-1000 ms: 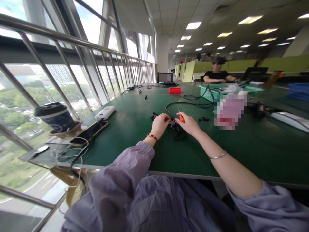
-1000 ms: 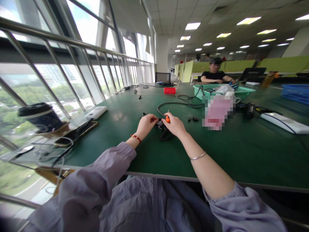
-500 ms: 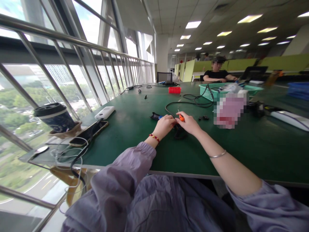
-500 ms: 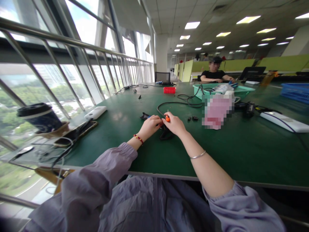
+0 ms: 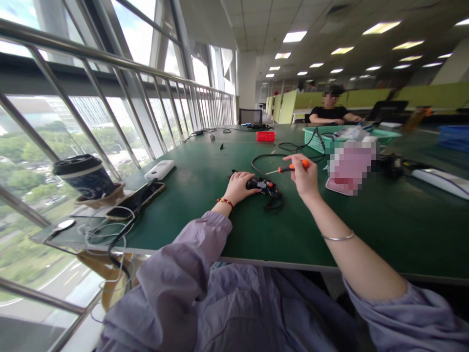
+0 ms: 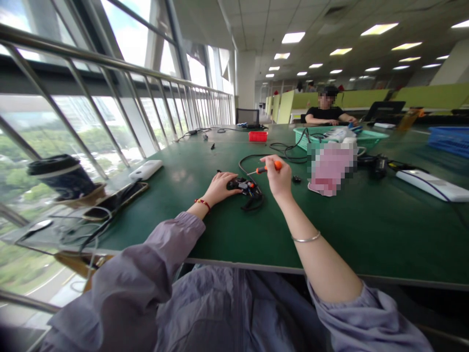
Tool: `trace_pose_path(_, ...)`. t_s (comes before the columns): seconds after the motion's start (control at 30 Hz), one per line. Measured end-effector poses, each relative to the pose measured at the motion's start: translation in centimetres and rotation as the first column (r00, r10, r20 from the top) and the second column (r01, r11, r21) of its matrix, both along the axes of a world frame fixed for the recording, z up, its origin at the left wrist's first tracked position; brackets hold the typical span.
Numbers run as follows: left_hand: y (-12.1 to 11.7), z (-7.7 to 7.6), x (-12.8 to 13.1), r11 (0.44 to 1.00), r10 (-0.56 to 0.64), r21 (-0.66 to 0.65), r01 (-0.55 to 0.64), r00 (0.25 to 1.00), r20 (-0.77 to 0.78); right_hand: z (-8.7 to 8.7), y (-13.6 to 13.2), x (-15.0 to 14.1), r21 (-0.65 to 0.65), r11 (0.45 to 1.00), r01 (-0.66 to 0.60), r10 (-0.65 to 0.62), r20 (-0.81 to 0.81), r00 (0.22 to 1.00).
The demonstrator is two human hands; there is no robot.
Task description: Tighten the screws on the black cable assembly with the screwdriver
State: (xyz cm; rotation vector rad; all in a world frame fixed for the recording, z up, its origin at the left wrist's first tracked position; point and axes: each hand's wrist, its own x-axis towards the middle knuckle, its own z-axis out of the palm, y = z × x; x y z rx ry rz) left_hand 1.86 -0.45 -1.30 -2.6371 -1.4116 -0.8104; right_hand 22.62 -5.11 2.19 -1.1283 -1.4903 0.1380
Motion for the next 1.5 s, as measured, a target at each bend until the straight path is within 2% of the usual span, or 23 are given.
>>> trace_pose_path(0.1,-0.2,-0.1,0.4,0.997,0.073,0.020,-0.074,0.997,0.019,0.1,-0.2,-0.5,0.041,0.997,0.063,-0.060,-0.066,0.996)
trace_pose_path(0.2,-0.5,-0.1,1.0,0.983,0.167,0.072,-0.167,0.986,0.004,0.1,-0.5,-1.0,0.038,0.998,0.058,-0.056,-0.060,0.997)
trace_pose_path(0.3,-0.6,-0.1,1.2,0.973,0.209,0.106,-0.205,0.978,-0.020,0.1,-0.6,-1.0,0.056,0.998,0.039,-0.034,-0.079,0.996)
trace_pose_path(0.67,-0.5,-0.3,1.2,0.979,0.193,0.081,-0.190,0.980,-0.038,0.1,-0.9,-1.3,-0.008,0.999,-0.046,0.045,-0.094,0.995)
trace_pose_path(0.87,-0.7,-0.3,1.2,0.980,0.187,0.070,-0.184,0.982,-0.035,0.2,-0.9,-1.3,0.002,0.999,-0.037,0.037,-0.136,0.990)
trace_pose_path(1.07,-0.6,-0.3,1.1,0.981,0.188,0.067,-0.185,0.981,-0.044,0.3,-1.3,-1.5,0.019,0.993,-0.115,0.116,-0.203,0.972)
trace_pose_path(1.33,-0.5,-0.4,1.1,0.981,0.186,0.065,-0.183,0.981,-0.047,0.4,-1.4,-1.6,0.023,0.992,-0.123,0.125,-0.207,0.970)
trace_pose_path(1.5,-0.5,-0.4,1.2,0.981,0.188,0.062,-0.185,0.981,-0.048,0.1,-0.8,-1.2,0.010,0.999,-0.045,0.046,-0.126,0.991)
